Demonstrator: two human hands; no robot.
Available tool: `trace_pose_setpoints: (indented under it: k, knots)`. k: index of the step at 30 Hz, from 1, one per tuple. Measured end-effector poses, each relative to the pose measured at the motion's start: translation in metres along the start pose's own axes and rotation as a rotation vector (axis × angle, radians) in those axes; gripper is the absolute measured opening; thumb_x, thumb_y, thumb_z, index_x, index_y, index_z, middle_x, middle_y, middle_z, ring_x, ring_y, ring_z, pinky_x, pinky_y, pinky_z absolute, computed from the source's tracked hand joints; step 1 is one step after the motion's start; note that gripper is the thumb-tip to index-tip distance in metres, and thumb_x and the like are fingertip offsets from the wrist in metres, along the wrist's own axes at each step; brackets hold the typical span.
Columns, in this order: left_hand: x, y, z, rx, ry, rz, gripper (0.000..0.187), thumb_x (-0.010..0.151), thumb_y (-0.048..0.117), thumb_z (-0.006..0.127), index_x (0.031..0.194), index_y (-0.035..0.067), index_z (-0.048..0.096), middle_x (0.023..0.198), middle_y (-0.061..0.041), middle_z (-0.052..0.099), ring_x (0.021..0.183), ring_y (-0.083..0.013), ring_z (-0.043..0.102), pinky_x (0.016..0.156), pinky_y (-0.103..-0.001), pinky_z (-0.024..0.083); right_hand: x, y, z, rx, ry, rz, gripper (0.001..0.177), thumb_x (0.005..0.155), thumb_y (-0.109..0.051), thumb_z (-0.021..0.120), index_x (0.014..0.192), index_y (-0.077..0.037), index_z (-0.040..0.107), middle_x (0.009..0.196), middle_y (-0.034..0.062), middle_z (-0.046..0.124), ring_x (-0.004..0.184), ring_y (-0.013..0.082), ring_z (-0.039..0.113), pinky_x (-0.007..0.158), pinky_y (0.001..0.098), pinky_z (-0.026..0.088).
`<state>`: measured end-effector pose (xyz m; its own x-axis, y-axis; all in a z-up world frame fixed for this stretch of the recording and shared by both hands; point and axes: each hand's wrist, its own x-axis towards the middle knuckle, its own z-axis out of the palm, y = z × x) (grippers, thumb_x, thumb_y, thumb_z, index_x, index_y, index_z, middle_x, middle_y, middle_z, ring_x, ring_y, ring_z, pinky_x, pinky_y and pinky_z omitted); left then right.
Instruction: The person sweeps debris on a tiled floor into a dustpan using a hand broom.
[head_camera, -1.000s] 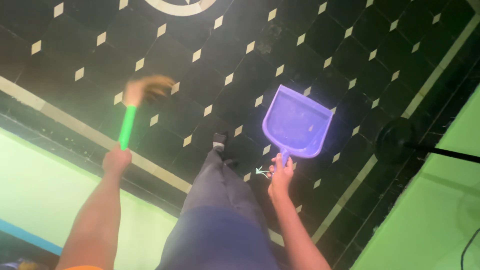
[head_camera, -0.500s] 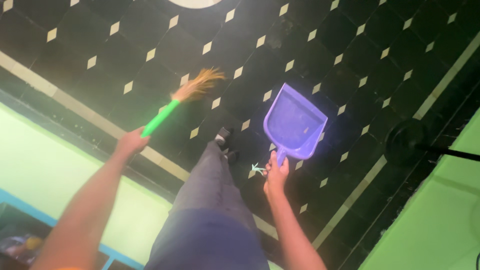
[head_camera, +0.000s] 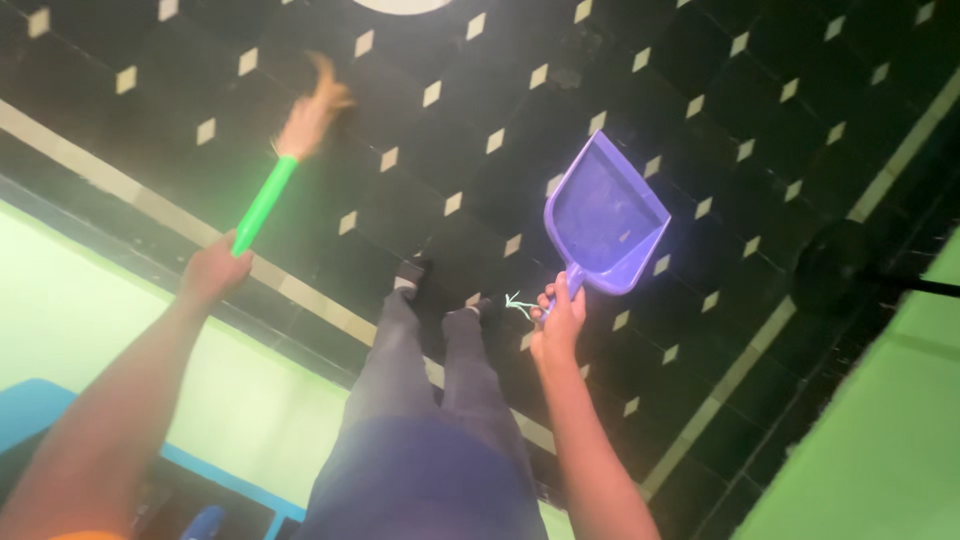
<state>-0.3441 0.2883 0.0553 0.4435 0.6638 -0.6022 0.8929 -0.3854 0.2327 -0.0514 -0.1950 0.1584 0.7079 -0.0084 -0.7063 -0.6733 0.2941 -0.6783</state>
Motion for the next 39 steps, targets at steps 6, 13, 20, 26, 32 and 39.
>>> trace_pose_setpoints:
  k: [6,13,20,26,32,39]
  knots:
    - [-0.002,-0.075,-0.008,0.168,-0.206,-0.105,0.052,0.093,0.042,0.059,0.143,0.026,0.061,0.115,-0.021,0.076,0.107,-0.0430,0.075,0.095,-0.053,0.058,-0.023,0.044,0.027,-0.025,-0.014,0.083,0.015,0.101,-0.021,0.063,0.109,-0.014,0.053,0.080,-0.0019,0.049,0.060,0.0061,0.046,0.046,0.0215,0.035]
    - [0.045,-0.069,0.021,0.114,0.089,-0.145,0.045,0.096,0.034,0.057,0.138,0.018,0.061,0.116,-0.026,0.071,0.111,-0.0494,0.065,0.094,-0.058,0.051,-0.036,0.067,0.032,-0.128,0.015,0.102,0.015,0.101,-0.022,0.062,0.111,-0.013,0.054,0.079,-0.0016,0.049,0.060,0.0066,0.046,0.046,0.0213,0.036]
    - [0.058,-0.066,-0.030,-0.051,0.193,-0.076,0.044,0.101,0.038,0.056,0.136,0.013,0.060,0.119,-0.029,0.068,0.113,-0.0521,0.061,0.095,-0.059,0.049,-0.040,0.060,0.025,-0.158,0.040,0.057,0.015,0.101,-0.022,0.061,0.112,-0.014,0.054,0.080,-0.0022,0.048,0.061,0.0064,0.046,0.046,0.0221,0.036]
    - [0.024,-0.123,-0.098,0.312,-0.205,-0.089,0.064,0.095,0.045,0.058,0.157,0.035,0.047,0.125,-0.019,0.073,0.108,-0.0428,0.073,0.096,-0.054,0.056,-0.037,0.072,0.032,-0.132,0.028,0.043,0.015,0.102,-0.022,0.062,0.110,-0.013,0.053,0.080,-0.0020,0.048,0.061,0.0064,0.046,0.047,0.0221,0.037]
    - [0.032,-0.145,-0.063,0.523,-0.194,-0.136,0.043,0.099,0.040,0.053,0.139,0.028,0.065,0.128,-0.013,0.073,0.117,-0.0390,0.068,0.100,-0.053,0.055,-0.047,0.088,0.059,-0.153,-0.015,0.074,0.015,0.102,-0.022,0.062,0.109,-0.013,0.052,0.080,-0.0015,0.049,0.060,0.0066,0.046,0.047,0.0225,0.037]
    - [0.038,-0.142,-0.090,0.350,0.166,-0.049,0.054,0.098,0.034,0.058,0.149,0.017,0.056,0.102,-0.027,0.072,0.088,-0.0482,0.068,0.073,-0.058,0.054,-0.057,0.090,0.059,-0.238,-0.020,0.067,0.015,0.100,-0.022,0.062,0.110,-0.014,0.053,0.079,-0.0022,0.049,0.060,0.0064,0.047,0.047,0.0221,0.036]
